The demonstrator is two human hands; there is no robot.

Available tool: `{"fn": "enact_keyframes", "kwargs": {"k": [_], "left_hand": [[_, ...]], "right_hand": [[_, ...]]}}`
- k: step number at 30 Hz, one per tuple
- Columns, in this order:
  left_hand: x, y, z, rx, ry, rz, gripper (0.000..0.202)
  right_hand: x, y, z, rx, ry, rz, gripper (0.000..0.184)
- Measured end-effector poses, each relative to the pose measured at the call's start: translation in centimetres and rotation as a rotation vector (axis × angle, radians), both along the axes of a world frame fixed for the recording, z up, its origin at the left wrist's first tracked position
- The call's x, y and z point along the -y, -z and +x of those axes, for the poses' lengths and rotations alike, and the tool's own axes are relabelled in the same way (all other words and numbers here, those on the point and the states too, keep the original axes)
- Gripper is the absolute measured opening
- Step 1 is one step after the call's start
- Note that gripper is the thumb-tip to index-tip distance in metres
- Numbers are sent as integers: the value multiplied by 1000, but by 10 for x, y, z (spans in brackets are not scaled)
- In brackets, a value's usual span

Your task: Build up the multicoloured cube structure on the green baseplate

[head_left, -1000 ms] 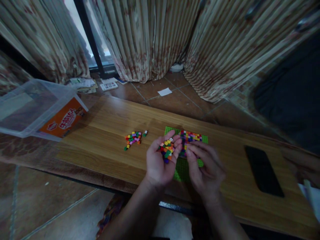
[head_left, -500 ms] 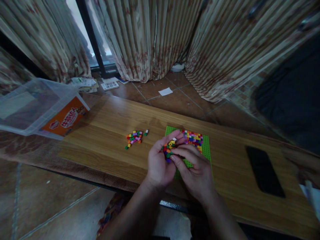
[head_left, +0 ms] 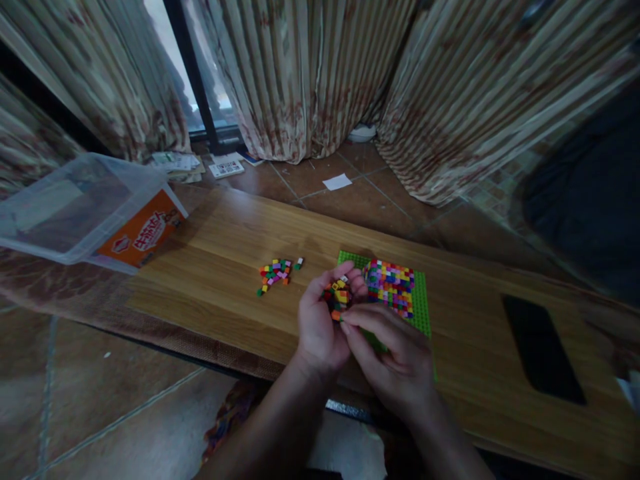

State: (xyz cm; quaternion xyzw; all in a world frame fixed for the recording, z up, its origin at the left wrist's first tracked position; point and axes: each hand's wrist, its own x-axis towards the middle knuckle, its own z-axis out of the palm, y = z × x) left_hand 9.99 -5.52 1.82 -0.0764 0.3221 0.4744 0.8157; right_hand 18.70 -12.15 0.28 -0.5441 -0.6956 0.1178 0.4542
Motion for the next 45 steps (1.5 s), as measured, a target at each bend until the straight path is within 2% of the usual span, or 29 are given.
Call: {"fn": "enact_keyframes", "kwargs": {"k": [6,14,21,27,30,33,37,40,45], "left_hand": [[2,0,-1,-68,6,12,21],[1,-6,-5,-2,64,-14,27],[-2,-2,-11,117,13,-32,28],[-6,-1,-12,57,-62,-91,24],[-5,1,-8,22,-23,-110,23],[-4,4,-4,-16,28,-127,24],[-2,8,0,-57,80,-115,24],[-1,9,2,-67,114,-101,25],[0,9,4,-69,132,-98,24]], "right_hand": [[0,-11,-4,53,-110,26,18],[0,-8,-6,-92,-194,-7,21],[4,-10,2,-168,-74,-61,31],[-1,3,40,-149,296,2,18],[-4,13,55,-29,391,-23,15],[-7,18,60,87,427,-25,17],[-15,19,55,131,412,44,14],[-22,22,52,122,445,68,11],[-29,33,53,45,512,-1,12]]}}
